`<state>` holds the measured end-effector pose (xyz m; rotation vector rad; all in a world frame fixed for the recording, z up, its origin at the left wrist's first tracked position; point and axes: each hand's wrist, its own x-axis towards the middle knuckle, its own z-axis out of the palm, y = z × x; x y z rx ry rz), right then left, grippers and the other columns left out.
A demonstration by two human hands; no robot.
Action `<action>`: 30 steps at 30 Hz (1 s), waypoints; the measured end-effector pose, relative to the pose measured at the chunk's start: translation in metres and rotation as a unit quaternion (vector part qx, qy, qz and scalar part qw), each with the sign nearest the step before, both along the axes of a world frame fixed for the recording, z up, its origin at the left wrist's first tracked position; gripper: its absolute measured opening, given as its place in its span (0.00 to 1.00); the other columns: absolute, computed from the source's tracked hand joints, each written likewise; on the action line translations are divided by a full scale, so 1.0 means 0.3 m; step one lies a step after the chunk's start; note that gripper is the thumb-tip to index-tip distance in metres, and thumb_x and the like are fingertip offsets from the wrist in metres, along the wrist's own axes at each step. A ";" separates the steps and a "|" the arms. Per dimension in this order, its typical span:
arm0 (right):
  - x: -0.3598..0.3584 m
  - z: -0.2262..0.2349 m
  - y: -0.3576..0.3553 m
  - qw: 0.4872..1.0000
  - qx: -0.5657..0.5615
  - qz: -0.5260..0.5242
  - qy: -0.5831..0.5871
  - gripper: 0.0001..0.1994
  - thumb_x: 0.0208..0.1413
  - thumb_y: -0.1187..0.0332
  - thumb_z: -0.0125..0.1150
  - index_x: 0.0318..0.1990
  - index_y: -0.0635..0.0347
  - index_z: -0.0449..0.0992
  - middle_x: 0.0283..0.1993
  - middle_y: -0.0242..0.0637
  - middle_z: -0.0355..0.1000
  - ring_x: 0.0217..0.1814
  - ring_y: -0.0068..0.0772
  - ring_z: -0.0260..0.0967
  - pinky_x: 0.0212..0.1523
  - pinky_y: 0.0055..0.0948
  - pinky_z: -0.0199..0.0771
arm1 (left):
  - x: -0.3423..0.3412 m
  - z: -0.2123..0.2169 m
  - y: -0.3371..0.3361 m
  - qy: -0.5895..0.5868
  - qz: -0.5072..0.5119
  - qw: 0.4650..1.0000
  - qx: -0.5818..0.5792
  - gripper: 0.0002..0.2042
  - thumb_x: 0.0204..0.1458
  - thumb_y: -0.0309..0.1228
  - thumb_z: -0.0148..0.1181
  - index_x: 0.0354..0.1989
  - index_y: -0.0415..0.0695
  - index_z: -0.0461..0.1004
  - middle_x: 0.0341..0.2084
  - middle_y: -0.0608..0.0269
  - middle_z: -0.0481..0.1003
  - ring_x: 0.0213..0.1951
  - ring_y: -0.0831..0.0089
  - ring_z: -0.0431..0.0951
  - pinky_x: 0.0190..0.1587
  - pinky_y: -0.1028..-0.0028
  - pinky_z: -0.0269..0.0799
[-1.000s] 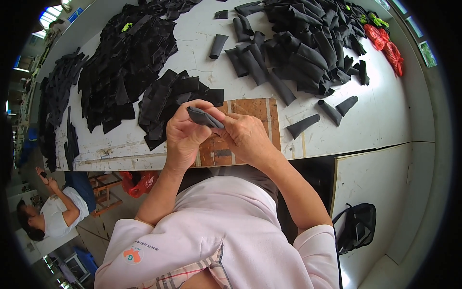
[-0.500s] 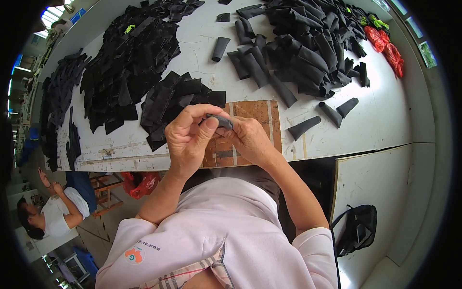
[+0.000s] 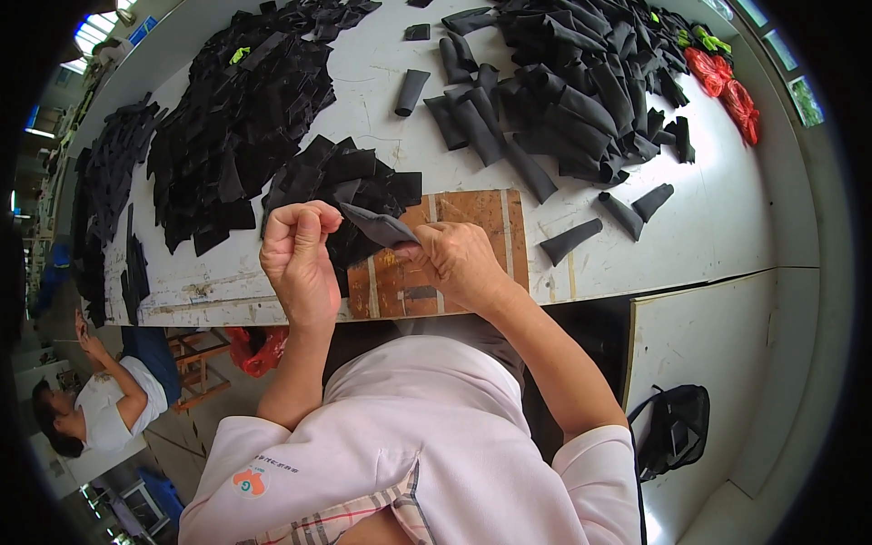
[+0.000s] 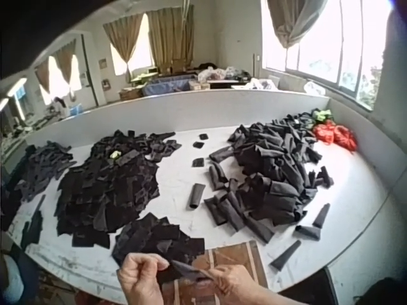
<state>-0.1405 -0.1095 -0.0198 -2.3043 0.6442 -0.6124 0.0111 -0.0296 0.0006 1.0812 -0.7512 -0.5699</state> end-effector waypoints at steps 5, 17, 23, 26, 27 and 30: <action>0.004 0.023 0.012 0.998 0.062 -0.013 0.024 0.11 0.49 0.63 0.54 0.23 0.60 0.69 0.17 0.40 0.65 0.18 0.44 0.63 0.21 0.36 0.62 | -0.015 0.087 -0.028 -0.115 -0.128 0.984 -0.046 0.19 0.50 0.29 0.53 0.50 0.35 0.59 0.43 0.52 0.69 0.43 0.71 0.69 0.47 0.75 0.61; -0.018 0.133 0.003 0.998 -0.041 0.002 0.057 0.11 0.49 0.65 0.54 0.21 0.61 0.69 0.17 0.38 0.64 0.21 0.38 0.64 0.23 0.34 0.63 | -0.019 0.078 -0.032 -0.169 -0.064 0.983 -0.005 0.03 0.50 0.24 0.53 0.27 0.37 0.69 0.23 0.66 0.71 0.24 0.84 0.66 0.29 0.85 0.63; 0.006 0.042 -0.005 0.998 -0.055 0.007 0.044 0.09 0.48 0.66 0.55 0.22 0.61 0.68 0.17 0.37 0.63 0.22 0.39 0.64 0.22 0.35 0.63 | -0.010 0.069 -0.034 -0.260 -0.081 0.962 0.015 0.05 0.52 0.26 0.50 0.27 0.38 0.66 0.24 0.64 0.70 0.25 0.84 0.66 0.29 0.86 0.63; 0.012 0.011 -0.002 0.999 -0.041 0.008 0.016 0.08 0.47 0.67 0.55 0.23 0.61 0.68 0.17 0.37 0.64 0.21 0.41 0.63 0.21 0.36 0.63 | -0.016 0.073 -0.033 -0.263 -0.075 0.962 0.013 0.05 0.52 0.26 0.50 0.26 0.38 0.66 0.24 0.64 0.70 0.24 0.85 0.65 0.28 0.86 0.62; 0.009 0.010 -0.001 0.999 -0.042 0.013 0.016 0.08 0.47 0.67 0.55 0.23 0.61 0.68 0.17 0.37 0.64 0.21 0.41 0.63 0.21 0.36 0.63 | -0.021 0.078 -0.032 -0.263 -0.071 0.962 0.014 0.05 0.52 0.26 0.50 0.26 0.38 0.66 0.24 0.64 0.70 0.24 0.85 0.65 0.28 0.86 0.62; 0.005 0.014 0.003 1.000 -0.021 -0.006 0.008 0.07 0.47 0.67 0.56 0.24 0.60 0.69 0.17 0.37 0.64 0.21 0.42 0.64 0.22 0.35 0.64 | -0.024 0.072 -0.038 -0.226 -0.100 0.969 0.024 0.05 0.50 0.25 0.52 0.26 0.38 0.66 0.21 0.62 0.70 0.23 0.79 0.66 0.28 0.81 0.64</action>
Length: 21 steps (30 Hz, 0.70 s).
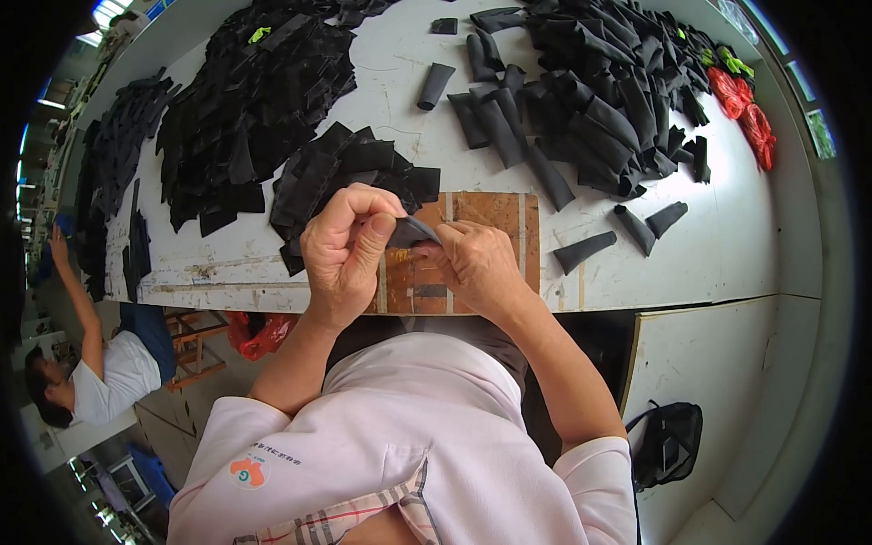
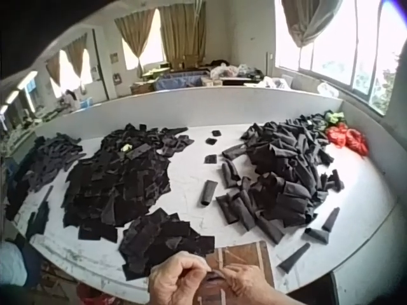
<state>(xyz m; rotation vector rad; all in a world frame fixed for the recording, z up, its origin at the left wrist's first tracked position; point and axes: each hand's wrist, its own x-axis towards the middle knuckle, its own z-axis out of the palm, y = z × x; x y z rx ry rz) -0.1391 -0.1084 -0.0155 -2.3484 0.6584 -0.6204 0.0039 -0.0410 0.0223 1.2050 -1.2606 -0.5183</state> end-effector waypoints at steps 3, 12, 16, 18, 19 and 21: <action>-0.004 0.082 -0.011 0.999 -0.006 0.035 0.015 0.06 0.46 0.68 0.57 0.26 0.60 0.71 0.18 0.38 0.65 0.22 0.41 0.65 0.22 0.36 0.64 | 0.025 -0.071 -0.031 0.061 0.043 0.997 0.007 0.05 0.51 0.27 0.50 0.29 0.38 0.67 0.24 0.62 0.71 0.26 0.79 0.69 0.31 0.81 0.64; -0.066 0.184 -0.327 0.911 0.185 -0.270 -0.252 0.21 0.58 0.53 0.41 0.39 0.66 0.69 0.21 0.30 0.66 0.22 0.18 0.62 0.28 0.18 0.64 | 0.431 -0.379 -0.293 -0.316 0.338 0.793 0.396 0.19 0.43 0.32 0.58 0.42 0.37 0.64 0.43 0.45 0.66 0.42 0.55 0.70 0.44 0.64 0.66; -0.144 0.002 -0.169 0.907 0.342 -0.178 -0.171 0.19 0.57 0.56 0.45 0.34 0.67 0.70 0.21 0.30 0.66 0.21 0.18 0.62 0.24 0.17 0.63 | 0.548 -0.467 -0.300 -0.324 0.303 0.811 0.381 0.10 0.41 0.32 0.59 0.30 0.39 0.70 0.31 0.51 0.72 0.41 0.55 0.70 0.42 0.63 0.66; -0.147 -0.041 -0.079 0.906 0.378 -0.158 -0.109 0.17 0.57 0.60 0.48 0.30 0.68 0.71 0.21 0.31 0.66 0.21 0.20 0.63 0.23 0.18 0.63 | 0.552 -0.465 -0.279 -0.342 0.298 0.820 0.349 0.06 0.41 0.30 0.59 0.24 0.40 0.71 0.26 0.55 0.73 0.37 0.56 0.72 0.39 0.64 0.67; -0.146 -0.049 -0.041 0.904 0.380 -0.161 -0.110 0.17 0.57 0.60 0.48 0.30 0.68 0.71 0.21 0.31 0.66 0.21 0.20 0.63 0.23 0.18 0.63 | 0.545 -0.448 -0.266 -0.368 0.292 0.830 0.300 0.06 0.41 0.29 0.59 0.23 0.40 0.70 0.26 0.55 0.73 0.35 0.57 0.72 0.37 0.64 0.67; -0.131 -0.062 0.022 0.916 0.375 -0.139 -0.018 0.14 0.55 0.63 0.49 0.29 0.68 0.70 0.19 0.33 0.66 0.22 0.22 0.64 0.24 0.22 0.64 | 0.537 -0.421 -0.235 -0.397 0.297 0.850 0.177 0.05 0.41 0.27 0.59 0.24 0.39 0.71 0.26 0.56 0.73 0.28 0.62 0.72 0.32 0.69 0.68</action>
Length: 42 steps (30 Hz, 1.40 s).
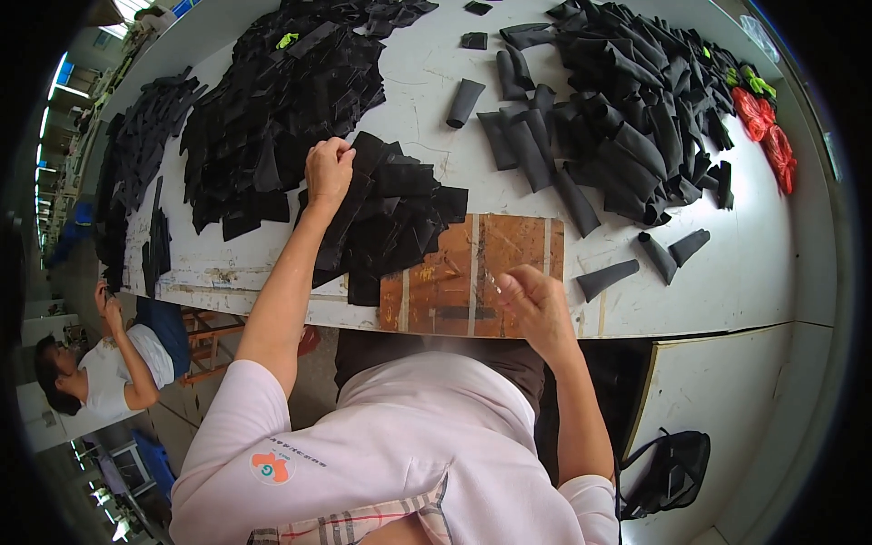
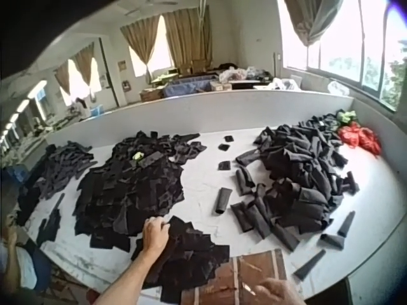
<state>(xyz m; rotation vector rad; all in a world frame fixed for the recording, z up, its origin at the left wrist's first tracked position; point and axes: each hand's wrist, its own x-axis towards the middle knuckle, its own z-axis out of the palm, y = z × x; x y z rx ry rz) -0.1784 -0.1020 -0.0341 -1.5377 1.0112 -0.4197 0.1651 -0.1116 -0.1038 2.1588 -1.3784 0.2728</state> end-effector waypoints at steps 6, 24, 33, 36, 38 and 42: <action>0.090 0.079 0.115 0.985 -0.142 0.096 0.023 0.08 0.50 0.70 0.53 0.28 0.67 0.70 0.24 0.42 0.67 0.24 0.43 0.66 0.26 0.31 0.66 | -0.157 0.238 0.143 0.130 -0.106 0.974 -0.155 0.05 0.43 0.24 0.59 0.30 0.40 0.74 0.24 0.62 0.72 0.26 0.77 0.71 0.32 0.81 0.66; 0.104 0.089 0.196 0.982 0.048 0.015 -0.182 0.17 0.41 0.60 0.65 0.31 0.66 0.70 0.23 0.34 0.70 0.24 0.21 0.68 0.25 0.18 0.69 | -0.514 0.326 0.336 0.411 -0.284 0.866 -0.029 0.03 0.45 0.20 0.56 0.29 0.38 0.71 0.24 0.68 0.70 0.25 0.83 0.66 0.29 0.83 0.62; 0.135 0.020 0.187 0.975 -0.085 -0.137 -0.155 0.05 0.44 0.74 0.60 0.22 0.66 0.72 0.18 0.33 0.66 0.17 0.22 0.63 0.15 0.22 0.59 | -0.608 0.277 0.340 0.427 -0.164 0.881 -0.124 0.07 0.45 0.22 0.56 0.34 0.39 0.69 0.26 0.62 0.70 0.27 0.75 0.69 0.30 0.78 0.66; 0.130 0.032 0.180 0.971 -0.195 -0.119 -0.068 0.04 0.43 0.75 0.61 0.23 0.65 0.73 0.18 0.36 0.66 0.15 0.27 0.62 0.15 0.23 0.59 | -0.623 0.269 0.383 0.453 -0.127 0.874 -0.119 0.08 0.46 0.24 0.56 0.35 0.37 0.67 0.26 0.62 0.69 0.27 0.78 0.68 0.31 0.79 0.66; 0.136 0.040 0.182 0.954 -0.273 -0.118 -0.038 0.04 0.41 0.75 0.62 0.22 0.63 0.72 0.17 0.37 0.65 0.15 0.31 0.62 0.16 0.25 0.60 | -0.629 0.283 0.405 0.546 -0.123 0.823 -0.097 0.08 0.48 0.25 0.55 0.34 0.36 0.66 0.25 0.63 0.68 0.27 0.82 0.68 0.30 0.82 0.65; 0.130 0.017 0.178 0.937 -0.338 -0.090 0.012 0.06 0.37 0.74 0.64 0.20 0.61 0.71 0.16 0.34 0.63 0.15 0.31 0.62 0.16 0.27 0.60 | -0.641 0.313 0.426 0.688 -0.128 0.710 -0.077 0.09 0.48 0.27 0.55 0.34 0.35 0.66 0.25 0.63 0.69 0.27 0.83 0.68 0.29 0.85 0.65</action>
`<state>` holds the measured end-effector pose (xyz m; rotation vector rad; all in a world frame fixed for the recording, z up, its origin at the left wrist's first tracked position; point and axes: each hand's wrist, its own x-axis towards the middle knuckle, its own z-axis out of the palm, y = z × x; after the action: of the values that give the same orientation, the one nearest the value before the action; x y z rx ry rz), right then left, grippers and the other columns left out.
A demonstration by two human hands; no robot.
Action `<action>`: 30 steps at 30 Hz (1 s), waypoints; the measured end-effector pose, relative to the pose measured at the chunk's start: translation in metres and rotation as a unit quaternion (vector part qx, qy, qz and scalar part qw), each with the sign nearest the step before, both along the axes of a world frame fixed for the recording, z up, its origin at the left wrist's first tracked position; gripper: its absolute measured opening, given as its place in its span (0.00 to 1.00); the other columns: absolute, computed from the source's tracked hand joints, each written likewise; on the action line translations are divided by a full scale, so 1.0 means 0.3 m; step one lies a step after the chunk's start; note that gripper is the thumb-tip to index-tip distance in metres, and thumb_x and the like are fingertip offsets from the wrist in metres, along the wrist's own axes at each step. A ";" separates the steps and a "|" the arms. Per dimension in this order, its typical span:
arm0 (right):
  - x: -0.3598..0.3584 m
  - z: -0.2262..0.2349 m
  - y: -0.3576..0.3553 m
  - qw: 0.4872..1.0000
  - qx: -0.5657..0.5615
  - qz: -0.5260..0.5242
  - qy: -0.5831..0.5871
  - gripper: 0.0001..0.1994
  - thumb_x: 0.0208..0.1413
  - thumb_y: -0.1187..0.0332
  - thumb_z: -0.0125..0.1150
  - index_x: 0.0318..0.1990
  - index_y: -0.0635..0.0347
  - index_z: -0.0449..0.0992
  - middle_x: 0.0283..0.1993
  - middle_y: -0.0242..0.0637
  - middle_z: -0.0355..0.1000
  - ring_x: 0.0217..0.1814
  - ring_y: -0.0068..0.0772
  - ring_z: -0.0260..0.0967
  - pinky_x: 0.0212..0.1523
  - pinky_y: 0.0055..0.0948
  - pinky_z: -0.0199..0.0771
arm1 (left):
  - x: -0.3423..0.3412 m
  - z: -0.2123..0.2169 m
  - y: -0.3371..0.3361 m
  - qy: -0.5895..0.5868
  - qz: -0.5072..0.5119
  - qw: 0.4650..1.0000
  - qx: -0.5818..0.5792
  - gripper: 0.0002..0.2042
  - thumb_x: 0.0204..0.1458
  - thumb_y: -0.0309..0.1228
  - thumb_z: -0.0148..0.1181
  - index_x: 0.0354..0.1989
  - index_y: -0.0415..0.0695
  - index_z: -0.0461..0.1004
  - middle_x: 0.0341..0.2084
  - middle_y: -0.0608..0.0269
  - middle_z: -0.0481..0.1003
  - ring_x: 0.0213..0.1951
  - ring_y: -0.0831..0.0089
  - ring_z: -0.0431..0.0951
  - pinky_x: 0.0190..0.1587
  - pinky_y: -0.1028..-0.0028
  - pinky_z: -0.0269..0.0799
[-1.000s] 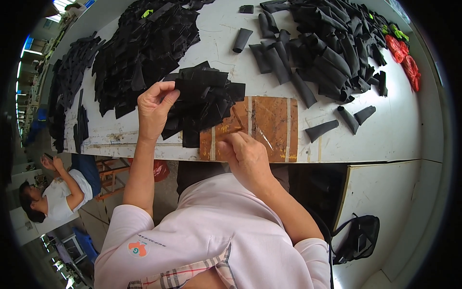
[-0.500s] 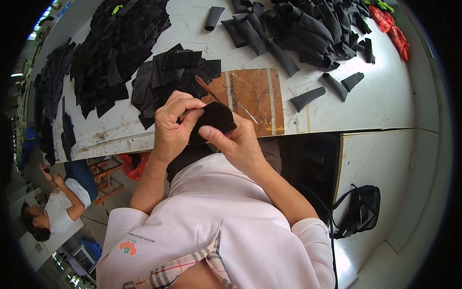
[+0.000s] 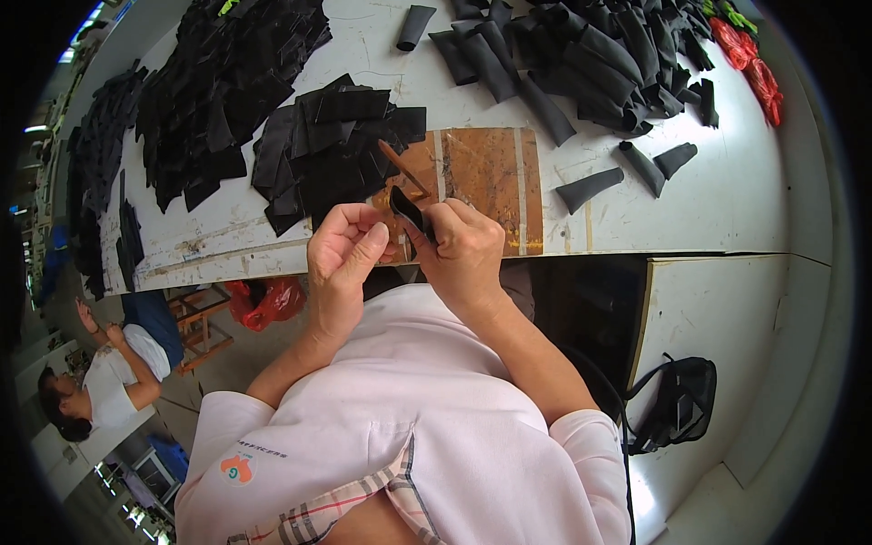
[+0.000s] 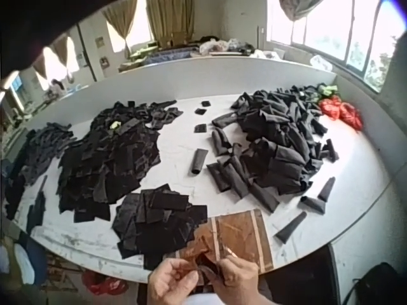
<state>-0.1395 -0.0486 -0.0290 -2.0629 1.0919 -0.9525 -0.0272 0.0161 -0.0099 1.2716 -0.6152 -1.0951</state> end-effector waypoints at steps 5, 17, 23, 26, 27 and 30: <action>-0.007 -0.012 -0.003 0.992 -0.110 0.024 0.058 0.08 0.34 0.74 0.64 0.20 0.61 0.69 0.15 0.34 0.59 0.15 0.32 0.58 0.15 0.28 0.56 | 0.029 0.040 -0.010 -0.013 -0.028 0.998 0.053 0.09 0.47 0.28 0.56 0.31 0.34 0.68 0.22 0.63 0.70 0.24 0.83 0.69 0.26 0.84 0.65; -0.032 -0.024 0.013 0.936 -0.300 0.063 0.172 0.06 0.28 0.73 0.55 0.21 0.60 0.68 0.20 0.31 0.60 0.20 0.26 0.61 0.19 0.23 0.61 | 0.032 -0.050 -0.020 -0.087 -0.004 0.992 0.089 0.03 0.43 0.21 0.52 0.26 0.35 0.70 0.18 0.65 0.71 0.18 0.84 0.70 0.20 0.84 0.66; -0.045 0.030 0.038 0.989 -0.006 0.108 0.098 0.19 0.41 0.54 0.59 0.30 0.62 0.69 0.25 0.34 0.64 0.25 0.32 0.64 0.23 0.27 0.65 | 0.016 -0.022 -0.019 -0.168 0.026 0.984 0.045 0.01 0.44 0.19 0.53 0.24 0.36 0.70 0.14 0.67 0.71 0.18 0.85 0.69 0.20 0.83 0.65; -0.044 0.062 0.041 0.992 0.029 0.117 0.020 0.23 0.39 0.52 0.61 0.35 0.63 0.68 0.31 0.37 0.64 0.31 0.32 0.66 0.28 0.28 0.67 | 0.015 -0.019 -0.016 -0.198 0.024 0.980 0.010 0.01 0.43 0.19 0.53 0.24 0.37 0.70 0.14 0.67 0.71 0.17 0.86 0.69 0.20 0.83 0.65; -0.032 0.066 0.044 0.992 0.058 0.110 -0.014 0.20 0.41 0.56 0.62 0.34 0.63 0.68 0.29 0.37 0.64 0.29 0.31 0.66 0.26 0.28 0.67 | 0.008 0.003 -0.008 -0.179 -0.001 0.983 0.029 0.02 0.43 0.19 0.54 0.25 0.37 0.70 0.15 0.65 0.71 0.18 0.83 0.71 0.21 0.82 0.66; -0.008 0.068 0.043 0.995 0.037 0.074 -0.054 0.05 0.44 0.75 0.60 0.28 0.63 0.69 0.21 0.36 0.63 0.21 0.31 0.64 0.20 0.27 0.63 | 0.006 -0.009 -0.004 -0.279 0.014 0.959 -0.046 0.04 0.40 0.18 0.55 0.26 0.37 0.69 0.18 0.57 0.72 0.20 0.73 0.73 0.23 0.77 0.68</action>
<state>-0.1418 -0.0356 -0.0087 -1.9774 0.8924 -0.9242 -0.0253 0.0147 -0.0126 1.5110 -1.0526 -0.6649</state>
